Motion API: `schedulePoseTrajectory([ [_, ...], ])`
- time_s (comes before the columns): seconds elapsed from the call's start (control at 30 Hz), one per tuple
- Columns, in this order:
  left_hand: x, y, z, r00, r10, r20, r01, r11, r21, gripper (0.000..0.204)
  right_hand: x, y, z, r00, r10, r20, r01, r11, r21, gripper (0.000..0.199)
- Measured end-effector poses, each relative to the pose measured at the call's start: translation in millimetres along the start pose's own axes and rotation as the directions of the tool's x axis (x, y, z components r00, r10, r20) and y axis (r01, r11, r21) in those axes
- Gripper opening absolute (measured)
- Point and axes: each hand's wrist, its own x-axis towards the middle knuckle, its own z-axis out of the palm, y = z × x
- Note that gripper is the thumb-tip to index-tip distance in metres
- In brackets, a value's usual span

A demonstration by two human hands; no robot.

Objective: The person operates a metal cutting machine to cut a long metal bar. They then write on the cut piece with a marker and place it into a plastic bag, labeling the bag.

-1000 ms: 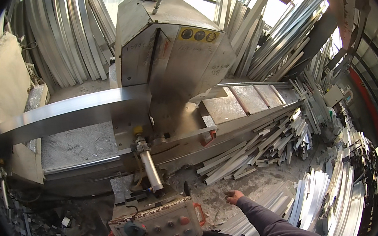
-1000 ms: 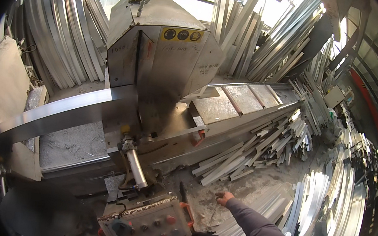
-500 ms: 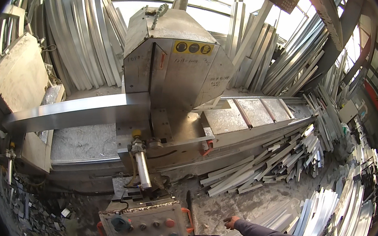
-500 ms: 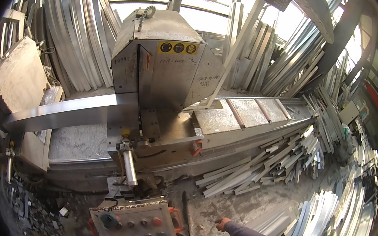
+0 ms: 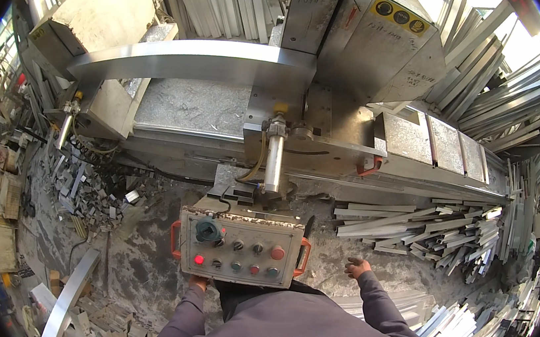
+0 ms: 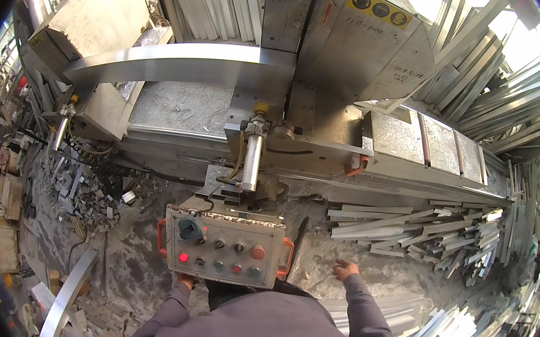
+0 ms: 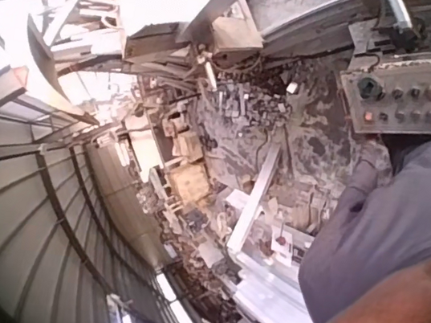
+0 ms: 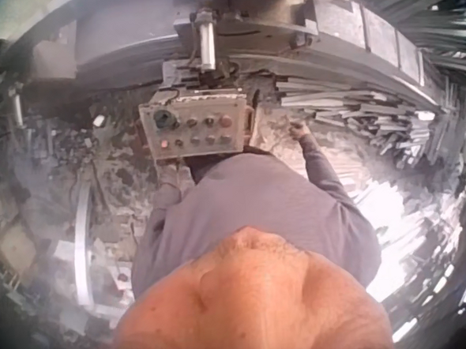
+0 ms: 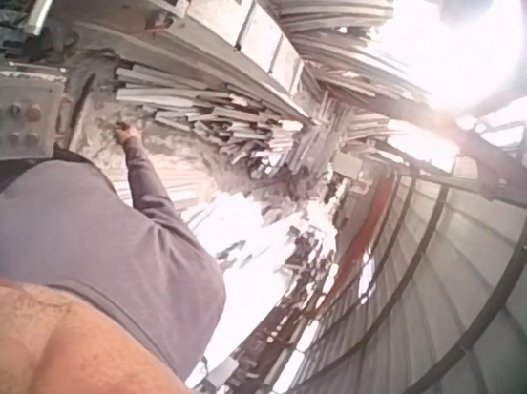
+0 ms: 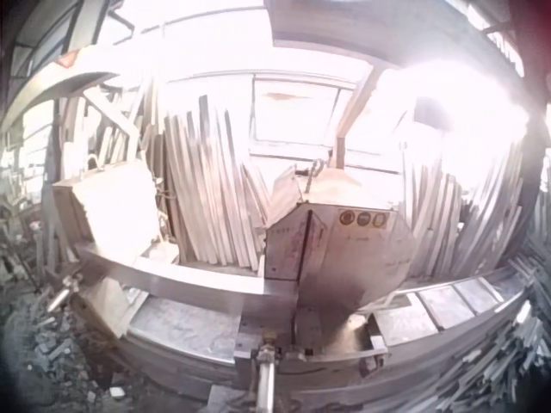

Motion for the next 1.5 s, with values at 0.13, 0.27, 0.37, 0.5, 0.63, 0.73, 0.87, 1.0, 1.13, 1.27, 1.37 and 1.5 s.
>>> schedulePoseTrajectory([
  [0.13,-9.7,-13.6,-25.0,0.999,-0.011,-0.045,0.008,0.999,-0.048,0.058,-6.6,-10.8,31.7,0.997,0.004,0.078,-0.005,1.000,0.016,0.059],
  [0.27,-2.4,-10.5,-62.1,0.982,0.103,-0.158,-0.119,0.988,-0.095,0.049,-18.8,7.7,58.8,0.997,0.032,0.063,-0.029,0.998,-0.059,0.057],
  [0.37,4.8,21.1,-87.7,0.930,0.312,-0.194,-0.347,0.919,-0.185,0.048,-30.3,29.2,74.7,0.996,0.082,0.041,-0.079,0.994,-0.071,0.057],
  [0.5,0.9,158.6,-125.8,0.634,0.715,-0.295,-0.544,0.683,0.488,0.048,-55.6,45.1,100.1,0.981,0.195,-0.017,-0.195,0.981,-0.021,0.062],
  [0.63,-20.7,380.8,-144.9,0.244,0.964,-0.106,-0.688,0.249,0.682,0.068,-100.4,50.0,143.9,0.973,0.221,-0.058,-0.218,0.974,0.055,0.059],
  [0.73,-30.4,532.6,-131.0,0.002,1.000,0.006,-0.484,-0.004,0.875,0.097,-137.3,54.7,186.8,0.993,0.120,-0.018,-0.116,0.983,0.143,0.055],
  [0.87,-28.7,667.3,-110.2,-0.025,0.976,0.218,-0.242,-0.217,0.946,0.120,-178.2,47.2,240.5,0.997,-0.052,-0.050,0.056,0.995,0.083,0.052],
  [1.0,-13.8,740.0,-94.0,0.071,0.965,0.252,-0.079,-0.246,0.966,0.123,-222.0,18.2,277.2,0.993,-0.087,-0.076,0.060,0.952,-0.301,0.043],
  [1.13,4.6,781.6,-81.7,0.000,0.956,0.292,-0.156,-0.289,0.945,0.115,-273.6,-23.1,319.3,0.962,-0.262,-0.077,0.217,0.904,-0.368,0.038],
  [1.27,8.8,790.3,-77.3,0.025,0.948,0.318,-0.218,-0.305,0.927,0.109,-299.4,-66.7,362.0,0.928,-0.368,-0.064,0.344,0.908,-0.240,0.040],
  [1.37,-0.7,787.3,-74.2,0.052,0.960,0.276,-0.224,-0.258,0.940,0.106,-298.0,-102.3,394.3,0.881,-0.466,-0.083,0.448,0.878,-0.170,0.041],
  [1.5,-14.3,784.1,-74.2,0.063,0.956,0.287,-0.215,-0.268,0.939,0.104,-300.6,-136.3,432.5,0.768,-0.616,-0.176,0.591,0.787,-0.178,0.042],
])
